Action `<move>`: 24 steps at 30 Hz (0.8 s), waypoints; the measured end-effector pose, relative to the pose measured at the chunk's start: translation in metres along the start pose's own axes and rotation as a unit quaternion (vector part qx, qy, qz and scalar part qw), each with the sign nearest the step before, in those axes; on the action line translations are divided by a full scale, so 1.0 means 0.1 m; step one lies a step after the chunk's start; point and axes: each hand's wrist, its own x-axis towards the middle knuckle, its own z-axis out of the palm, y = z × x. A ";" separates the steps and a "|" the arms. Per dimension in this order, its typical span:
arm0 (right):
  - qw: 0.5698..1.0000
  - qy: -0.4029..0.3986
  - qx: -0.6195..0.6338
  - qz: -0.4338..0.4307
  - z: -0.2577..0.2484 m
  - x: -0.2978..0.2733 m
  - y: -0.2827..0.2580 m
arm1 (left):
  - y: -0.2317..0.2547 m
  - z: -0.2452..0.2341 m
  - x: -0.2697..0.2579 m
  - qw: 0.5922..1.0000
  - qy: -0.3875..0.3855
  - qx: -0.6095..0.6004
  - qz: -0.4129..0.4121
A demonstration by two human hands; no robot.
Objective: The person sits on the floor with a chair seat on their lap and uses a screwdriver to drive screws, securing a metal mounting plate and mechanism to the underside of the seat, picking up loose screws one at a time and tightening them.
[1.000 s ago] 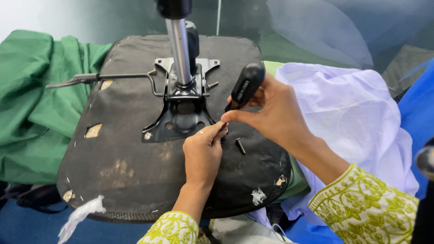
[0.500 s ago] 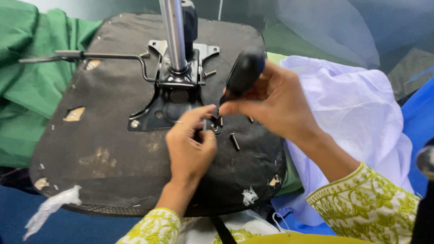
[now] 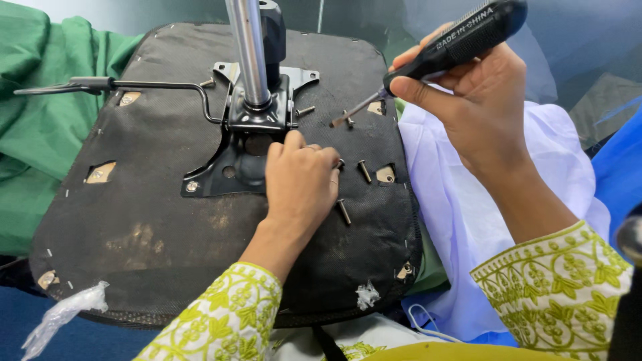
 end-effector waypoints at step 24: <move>0.961 0.195 0.194 0.008 0.90 1.96 1.11 | -2.54 -0.46 1.43 0.953 -0.051 -0.226 -0.194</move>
